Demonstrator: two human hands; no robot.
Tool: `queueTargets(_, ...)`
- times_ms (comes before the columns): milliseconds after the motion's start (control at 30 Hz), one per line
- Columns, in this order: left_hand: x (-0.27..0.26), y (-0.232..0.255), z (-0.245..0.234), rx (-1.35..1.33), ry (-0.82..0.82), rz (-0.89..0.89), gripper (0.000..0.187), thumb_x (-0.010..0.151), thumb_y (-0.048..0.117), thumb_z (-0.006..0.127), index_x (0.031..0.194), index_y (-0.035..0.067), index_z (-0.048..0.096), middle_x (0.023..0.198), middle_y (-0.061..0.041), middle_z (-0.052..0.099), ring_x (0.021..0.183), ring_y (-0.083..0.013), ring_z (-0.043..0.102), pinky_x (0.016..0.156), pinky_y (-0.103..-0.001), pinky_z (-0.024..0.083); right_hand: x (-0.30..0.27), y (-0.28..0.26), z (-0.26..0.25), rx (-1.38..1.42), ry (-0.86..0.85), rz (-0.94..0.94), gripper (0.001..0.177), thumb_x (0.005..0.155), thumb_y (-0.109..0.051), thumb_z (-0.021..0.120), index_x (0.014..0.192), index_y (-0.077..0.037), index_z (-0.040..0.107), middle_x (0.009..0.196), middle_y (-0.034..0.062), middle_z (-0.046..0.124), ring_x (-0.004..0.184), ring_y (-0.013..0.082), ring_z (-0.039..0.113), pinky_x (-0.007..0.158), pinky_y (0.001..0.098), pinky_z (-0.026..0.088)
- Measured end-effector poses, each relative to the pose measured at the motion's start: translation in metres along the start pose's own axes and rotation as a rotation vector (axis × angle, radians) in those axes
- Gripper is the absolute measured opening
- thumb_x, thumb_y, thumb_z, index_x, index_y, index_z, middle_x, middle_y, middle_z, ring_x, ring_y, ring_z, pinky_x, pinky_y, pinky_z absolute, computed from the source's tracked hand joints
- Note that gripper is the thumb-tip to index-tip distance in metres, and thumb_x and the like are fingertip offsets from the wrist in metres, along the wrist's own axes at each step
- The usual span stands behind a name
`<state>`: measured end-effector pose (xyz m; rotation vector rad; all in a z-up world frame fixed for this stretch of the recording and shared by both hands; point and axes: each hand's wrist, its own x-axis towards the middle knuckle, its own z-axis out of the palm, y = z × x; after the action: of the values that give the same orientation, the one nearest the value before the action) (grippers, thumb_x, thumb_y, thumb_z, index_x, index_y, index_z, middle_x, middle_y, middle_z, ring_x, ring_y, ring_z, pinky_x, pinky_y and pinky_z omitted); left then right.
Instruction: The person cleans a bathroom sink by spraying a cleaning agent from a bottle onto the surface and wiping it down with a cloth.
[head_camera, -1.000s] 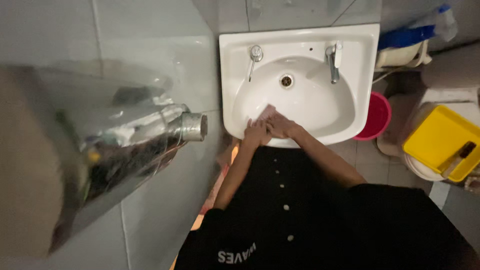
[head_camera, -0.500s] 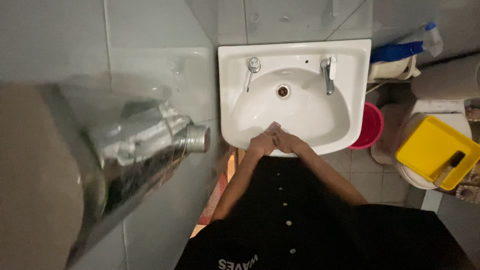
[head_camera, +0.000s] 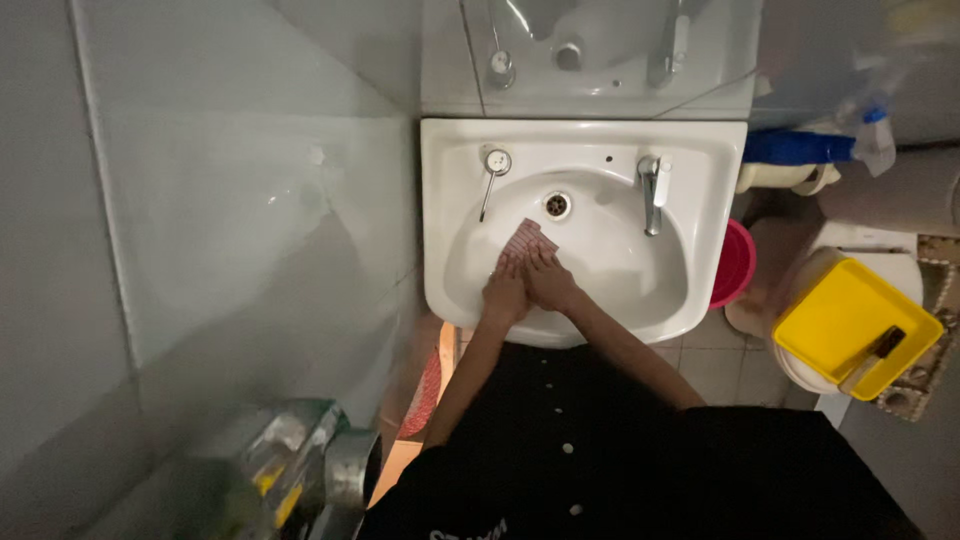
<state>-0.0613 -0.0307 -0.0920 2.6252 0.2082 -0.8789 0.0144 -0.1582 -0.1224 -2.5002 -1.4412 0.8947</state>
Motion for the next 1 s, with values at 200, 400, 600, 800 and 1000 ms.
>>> queueTargets(200,0.029,-0.016,-0.027,-0.138,-0.062,-0.092,0.081,0.09,0.041,0.065,0.157,0.007,0.035,0.165,-0.01,0.036,0.156,-0.0255,0.028,0.12,-0.043,0.031,0.034,0.013,0.0,0.085,0.001,0.052,0.064,0.096,-0.029,0.057,0.15,0.001,0.041,0.158,0.0307,0.035,0.15,0.0486,0.031,0.124,0.0501,0.031)
queueTargets(400,0.01,-0.018,-0.024,-0.197,-0.065,-0.06,0.073,0.085,0.039,0.068,0.149,0.01,0.047,0.158,-0.007,0.043,0.15,-0.0267,0.032,0.111,-0.043,0.044,0.026,0.006,0.002,0.155,-0.171,0.088,0.072,0.092,-0.03,0.059,0.152,0.0,0.035,0.16,0.0303,0.028,0.149,0.0475,0.026,0.118,0.0496,0.031)
queueTargets(600,-0.034,-0.005,-0.023,-0.199,-0.163,-0.098,0.038,0.087,0.033,0.064,0.118,0.013,0.074,0.133,-0.011,0.067,0.127,-0.0297,0.061,0.098,-0.046,0.056,-0.002,-0.02,0.0,0.214,-0.192,0.016,0.066,0.099,-0.034,0.055,0.154,-0.001,0.039,0.159,0.0326,0.029,0.146,0.046,0.031,0.119,0.0501,0.03)
queueTargets(800,-0.055,0.004,-0.015,-0.108,-0.213,-0.086,0.035,0.089,0.034,0.064,0.109,0.008,0.077,0.119,-0.017,0.073,0.111,-0.0349,0.07,0.095,-0.047,0.058,-0.043,-0.039,-0.014,0.38,-0.405,0.265,0.051,0.099,-0.048,0.05,0.127,-0.008,0.068,0.132,0.0179,0.067,0.122,0.0346,0.065,0.108,0.0449,0.049)
queueTargets(1000,-0.079,0.024,-0.037,-0.185,-0.213,-0.059,0.037,0.09,0.037,0.06,0.113,0.011,0.076,0.117,-0.017,0.073,0.111,-0.0373,0.069,0.095,-0.049,0.056,-0.069,-0.03,-0.02,0.41,-0.335,0.228,0.045,0.099,-0.045,0.051,0.12,-0.011,0.072,0.115,0.0192,0.073,0.106,0.0379,0.068,0.096,0.0482,0.052)
